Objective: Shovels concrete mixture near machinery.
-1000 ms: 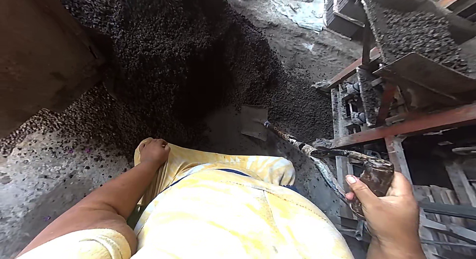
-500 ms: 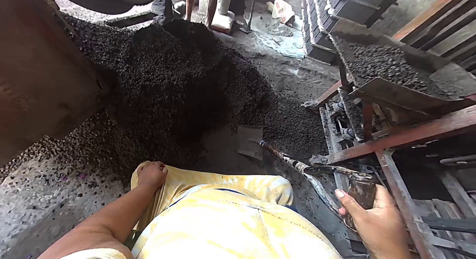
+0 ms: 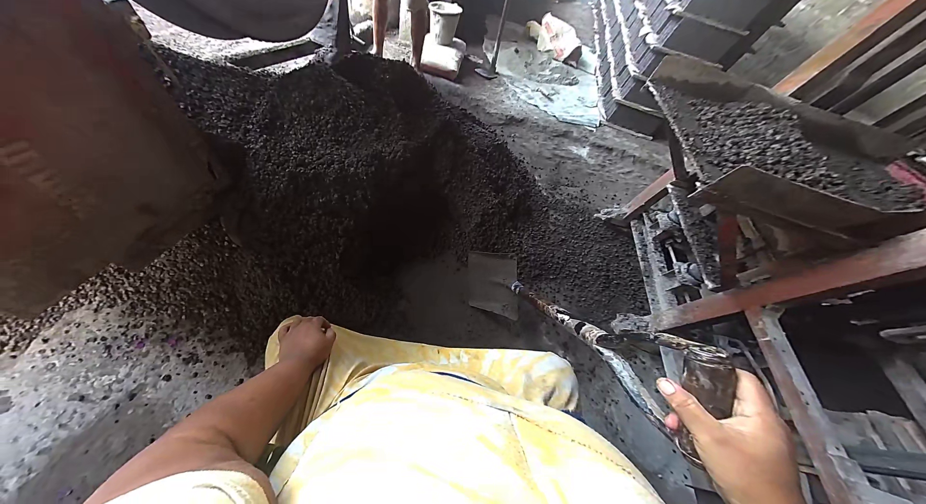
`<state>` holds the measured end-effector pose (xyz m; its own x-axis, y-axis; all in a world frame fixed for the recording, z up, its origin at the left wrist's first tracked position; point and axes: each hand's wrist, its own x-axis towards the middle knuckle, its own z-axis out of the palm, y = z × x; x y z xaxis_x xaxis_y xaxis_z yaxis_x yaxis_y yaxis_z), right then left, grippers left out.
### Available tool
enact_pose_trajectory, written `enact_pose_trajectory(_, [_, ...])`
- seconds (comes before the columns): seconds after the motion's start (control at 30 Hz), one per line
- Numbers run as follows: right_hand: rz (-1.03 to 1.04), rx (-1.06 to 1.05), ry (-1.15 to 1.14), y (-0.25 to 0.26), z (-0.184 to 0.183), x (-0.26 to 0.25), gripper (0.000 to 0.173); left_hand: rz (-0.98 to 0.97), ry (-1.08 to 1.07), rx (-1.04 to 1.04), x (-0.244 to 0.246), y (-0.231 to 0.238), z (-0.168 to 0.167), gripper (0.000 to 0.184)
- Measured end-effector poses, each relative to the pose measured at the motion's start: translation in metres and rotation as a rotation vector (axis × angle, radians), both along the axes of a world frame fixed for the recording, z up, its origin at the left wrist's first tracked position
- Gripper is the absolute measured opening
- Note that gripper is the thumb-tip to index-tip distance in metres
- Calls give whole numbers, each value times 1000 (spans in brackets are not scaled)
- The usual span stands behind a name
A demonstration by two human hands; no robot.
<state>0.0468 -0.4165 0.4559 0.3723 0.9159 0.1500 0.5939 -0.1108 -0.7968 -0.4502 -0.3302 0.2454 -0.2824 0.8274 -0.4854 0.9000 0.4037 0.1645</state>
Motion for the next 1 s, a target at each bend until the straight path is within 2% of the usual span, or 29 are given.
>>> enact_pose_trajectory(0.63, [21, -1, 23, -6, -3, 0, 65, 5, -23, 8, 1, -2, 5, 40])
enact_pose_trajectory(1.0, [75, -8, 48, 0, -3, 0, 59, -5, 3, -2, -2, -2, 3, 42])
